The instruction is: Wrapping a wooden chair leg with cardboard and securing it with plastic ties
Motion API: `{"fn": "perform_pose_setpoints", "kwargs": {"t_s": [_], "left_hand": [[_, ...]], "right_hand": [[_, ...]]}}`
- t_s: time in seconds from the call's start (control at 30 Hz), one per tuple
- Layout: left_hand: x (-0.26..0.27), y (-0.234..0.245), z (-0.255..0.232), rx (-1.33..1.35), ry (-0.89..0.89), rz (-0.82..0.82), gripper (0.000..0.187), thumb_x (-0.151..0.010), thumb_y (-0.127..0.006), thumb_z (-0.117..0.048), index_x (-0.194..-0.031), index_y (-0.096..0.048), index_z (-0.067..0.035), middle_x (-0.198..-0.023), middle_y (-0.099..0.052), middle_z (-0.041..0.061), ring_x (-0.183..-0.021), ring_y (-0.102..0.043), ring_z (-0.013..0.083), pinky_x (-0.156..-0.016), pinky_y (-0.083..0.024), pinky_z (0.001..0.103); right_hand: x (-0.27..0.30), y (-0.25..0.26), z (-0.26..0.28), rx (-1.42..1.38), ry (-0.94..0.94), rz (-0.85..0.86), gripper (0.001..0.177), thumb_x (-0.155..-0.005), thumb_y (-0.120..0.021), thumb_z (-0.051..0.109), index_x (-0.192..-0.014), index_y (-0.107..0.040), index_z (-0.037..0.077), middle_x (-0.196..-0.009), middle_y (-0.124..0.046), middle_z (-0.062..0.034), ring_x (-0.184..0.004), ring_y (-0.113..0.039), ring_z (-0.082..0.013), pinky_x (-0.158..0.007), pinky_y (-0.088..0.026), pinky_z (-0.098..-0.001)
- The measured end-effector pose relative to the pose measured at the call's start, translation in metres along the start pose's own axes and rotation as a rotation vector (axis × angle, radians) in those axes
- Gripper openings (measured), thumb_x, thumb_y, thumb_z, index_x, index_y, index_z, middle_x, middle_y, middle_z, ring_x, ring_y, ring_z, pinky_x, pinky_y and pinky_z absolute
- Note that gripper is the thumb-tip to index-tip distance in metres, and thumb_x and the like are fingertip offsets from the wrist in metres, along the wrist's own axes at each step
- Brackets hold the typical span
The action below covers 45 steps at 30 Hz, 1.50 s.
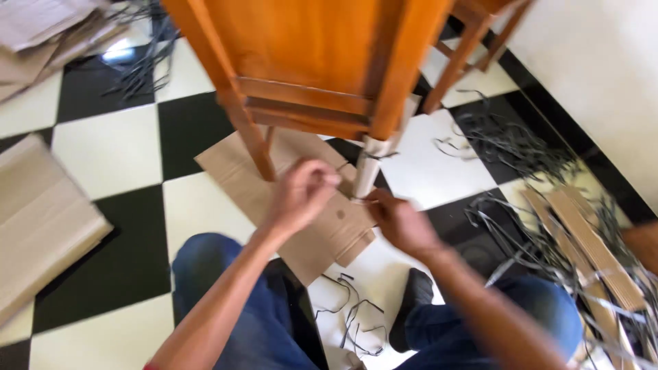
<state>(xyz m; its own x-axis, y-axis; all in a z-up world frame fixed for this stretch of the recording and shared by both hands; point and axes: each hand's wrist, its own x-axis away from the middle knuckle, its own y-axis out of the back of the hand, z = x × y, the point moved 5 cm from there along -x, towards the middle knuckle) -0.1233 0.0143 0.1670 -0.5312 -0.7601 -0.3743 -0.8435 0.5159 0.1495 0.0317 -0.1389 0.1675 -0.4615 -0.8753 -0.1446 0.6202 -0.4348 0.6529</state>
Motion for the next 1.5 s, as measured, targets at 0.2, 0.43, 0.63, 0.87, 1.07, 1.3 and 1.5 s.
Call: {"fn": "perform_pose_setpoints", "kwargs": {"t_s": [0.2, 0.43, 0.63, 0.87, 1.07, 1.3, 1.5], "left_hand": [[-0.006, -0.059, 0.052, -0.051, -0.033, 0.326, 0.052, -0.079, -0.078, -0.014, -0.128, -0.064, -0.005, -0.119, -0.069, 0.02, -0.096, -0.073, 0.0376, -0.08, -0.062, 0.049], [0.001, -0.089, 0.05, -0.517, 0.068, 0.464, 0.017, -0.097, -0.069, -0.022, -0.104, -0.07, -0.006, -0.079, -0.073, 0.006, -0.055, -0.066, 0.0211, -0.051, -0.056, 0.034], [-0.019, -0.037, 0.002, -0.438, 0.094, 0.233, 0.027, -0.092, -0.069, -0.018, -0.116, -0.068, -0.004, -0.085, -0.073, 0.008, -0.064, -0.069, 0.0236, -0.054, -0.055, 0.034], [-0.019, -0.008, -0.001, -0.313, -0.035, 0.059, 0.017, -0.084, -0.075, 0.002, -0.097, -0.066, -0.004, -0.08, -0.072, 0.008, -0.054, -0.062, 0.0155, -0.046, -0.051, 0.029], [-0.017, 0.012, 0.009, -0.272, 0.001, 0.006, 0.01, -0.087, -0.07, 0.005, -0.09, -0.069, -0.005, -0.079, -0.075, 0.006, -0.052, -0.06, 0.0126, -0.043, -0.05, 0.025], [-0.017, 0.034, 0.0, -0.332, 0.047, -0.065, 0.004, -0.088, -0.071, -0.003, -0.088, -0.068, -0.006, -0.084, -0.074, 0.005, -0.05, -0.059, 0.0153, -0.046, -0.048, 0.03], [-0.018, 0.034, 0.006, -0.366, 0.056, -0.064, 0.008, -0.087, -0.075, -0.005, -0.088, -0.067, -0.008, -0.081, -0.073, 0.004, -0.048, -0.055, 0.0122, -0.043, -0.047, 0.028]], "right_hand": [[-0.033, 0.043, -0.031, 0.508, 0.287, 0.093, 0.015, -0.094, -0.066, 0.033, -0.099, -0.073, 0.021, -0.061, -0.066, -0.005, -0.057, -0.069, -0.0302, -0.058, -0.057, -0.0402], [-0.063, 0.052, 0.0, 0.307, 0.082, 0.053, 0.015, -0.089, -0.071, 0.015, -0.099, -0.077, 0.004, -0.049, -0.058, -0.0057, -0.043, -0.041, -0.0143, -0.042, -0.035, -0.0301], [-0.085, 0.035, -0.002, 0.257, 0.061, 0.149, 0.015, -0.088, -0.072, 0.015, -0.095, -0.079, 0.004, -0.043, -0.05, -0.0051, -0.043, -0.036, -0.0143, -0.042, -0.032, -0.0301], [-0.106, 0.009, -0.018, 0.343, 0.034, 0.222, 0.018, -0.089, -0.072, 0.022, -0.097, -0.079, 0.008, -0.047, -0.06, -0.0072, -0.042, -0.043, -0.0148, -0.043, -0.035, -0.0311], [-0.116, -0.013, -0.021, 0.293, 0.153, 0.264, 0.013, -0.086, -0.073, 0.018, -0.094, -0.078, 0.009, -0.05, -0.073, -0.0057, -0.034, -0.047, -0.0099, -0.036, -0.033, -0.0269], [-0.119, -0.025, -0.002, 0.228, 0.136, 0.306, 0.019, -0.089, -0.071, 0.021, -0.101, -0.078, 0.009, -0.047, -0.065, -0.0055, -0.038, -0.044, -0.013, -0.042, -0.035, -0.0288], [-0.118, -0.028, -0.008, 0.226, 0.128, 0.303, 0.019, -0.09, -0.07, 0.024, -0.101, -0.078, 0.011, -0.044, -0.058, -0.0045, -0.04, -0.042, -0.0126, -0.044, -0.033, -0.0296]]}}
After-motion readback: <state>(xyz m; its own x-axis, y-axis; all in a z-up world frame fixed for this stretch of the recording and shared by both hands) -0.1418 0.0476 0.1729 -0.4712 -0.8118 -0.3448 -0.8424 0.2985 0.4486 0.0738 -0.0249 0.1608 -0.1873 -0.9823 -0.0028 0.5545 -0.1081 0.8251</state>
